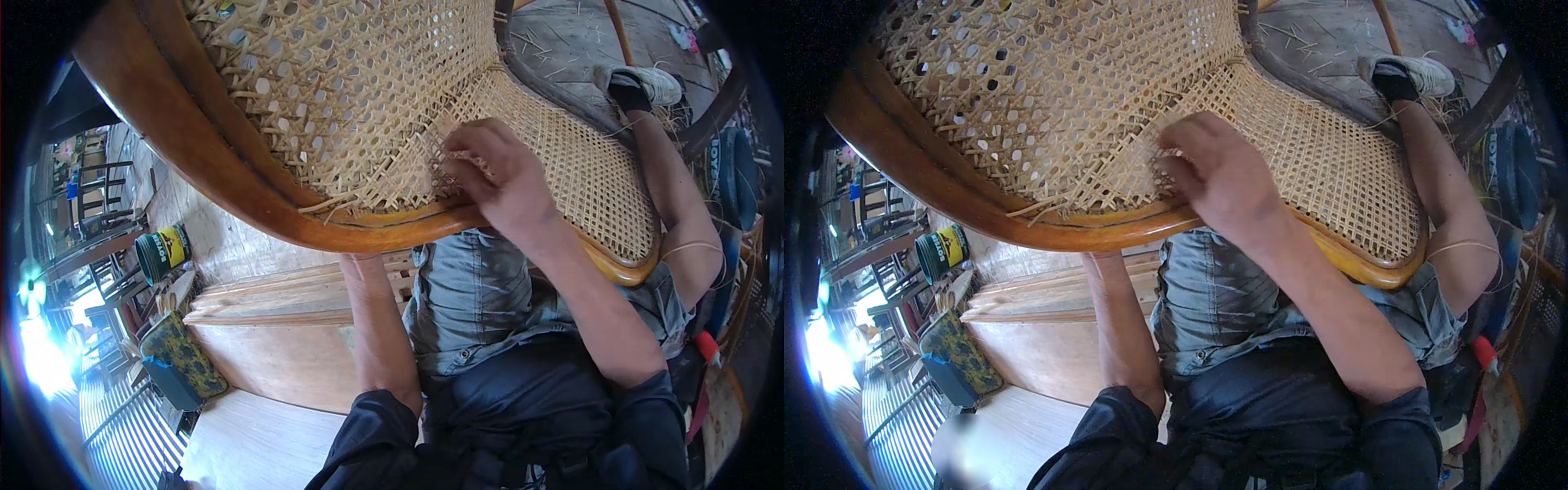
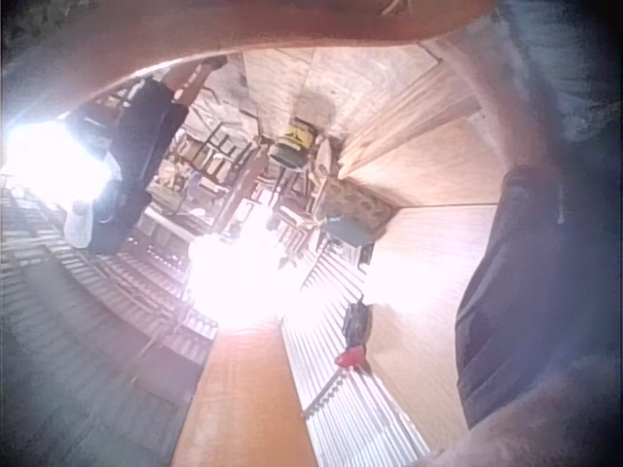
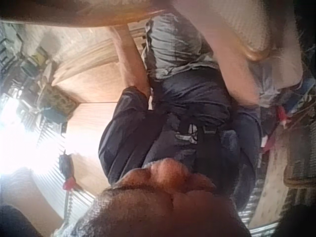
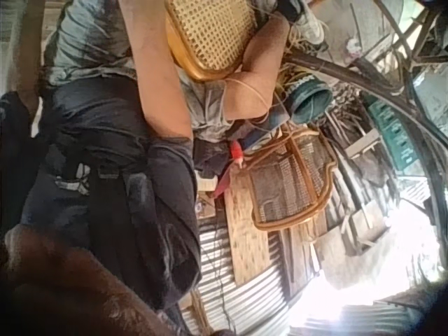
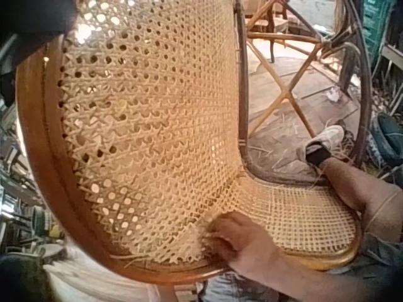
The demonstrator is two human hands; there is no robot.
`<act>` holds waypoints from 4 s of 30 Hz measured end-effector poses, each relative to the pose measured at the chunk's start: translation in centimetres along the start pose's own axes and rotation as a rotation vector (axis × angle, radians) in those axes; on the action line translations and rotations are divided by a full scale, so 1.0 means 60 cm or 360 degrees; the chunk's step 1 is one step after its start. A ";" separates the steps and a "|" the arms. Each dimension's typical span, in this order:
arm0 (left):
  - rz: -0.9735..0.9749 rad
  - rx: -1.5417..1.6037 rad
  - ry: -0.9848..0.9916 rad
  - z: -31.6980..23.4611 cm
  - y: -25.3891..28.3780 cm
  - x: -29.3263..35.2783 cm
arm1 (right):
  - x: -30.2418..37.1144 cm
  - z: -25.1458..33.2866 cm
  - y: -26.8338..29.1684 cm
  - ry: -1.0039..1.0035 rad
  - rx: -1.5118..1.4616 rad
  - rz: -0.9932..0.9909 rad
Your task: Repairing or weaving the seat and backrest of a cane chair using specialized tools.
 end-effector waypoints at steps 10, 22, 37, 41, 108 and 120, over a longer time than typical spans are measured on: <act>0.0048 -0.0259 -0.0055 -0.014 0.001 -0.002 | 0.023 -0.030 0.019 -0.0283 0.0020 0.0169; 0.0052 -0.0573 -0.0105 -0.013 0.020 -0.011 | 0.018 -0.029 0.005 -0.0315 -0.0067 0.0193; 0.0075 -0.0956 -0.0167 -0.026 0.042 -0.012 | 0.002 -0.025 -0.029 -0.0343 -0.0391 0.0143; 0.0088 -0.1058 -0.0185 -0.026 0.043 -0.013 | -0.006 0.007 -0.048 -0.0137 -0.0310 0.0209; 0.1062 -0.4228 0.0133 -0.170 -0.390 -0.069 | 0.060 -0.084 0.054 -0.0605 0.0049 0.0860; 0.1122 -0.4083 -0.0459 -0.165 -0.396 -0.070 | 0.039 -0.073 0.025 -0.0594 0.0127 0.1058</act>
Point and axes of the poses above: each hand's wrist, its own x-axis away from the middle knuckle, its own y-axis out of the back of the hand, z = x × y, the point moved 9 cm from there along -x, towards the middle knuckle, and after that the axes turned 6 degrees about -y, right-handed, at the moved point
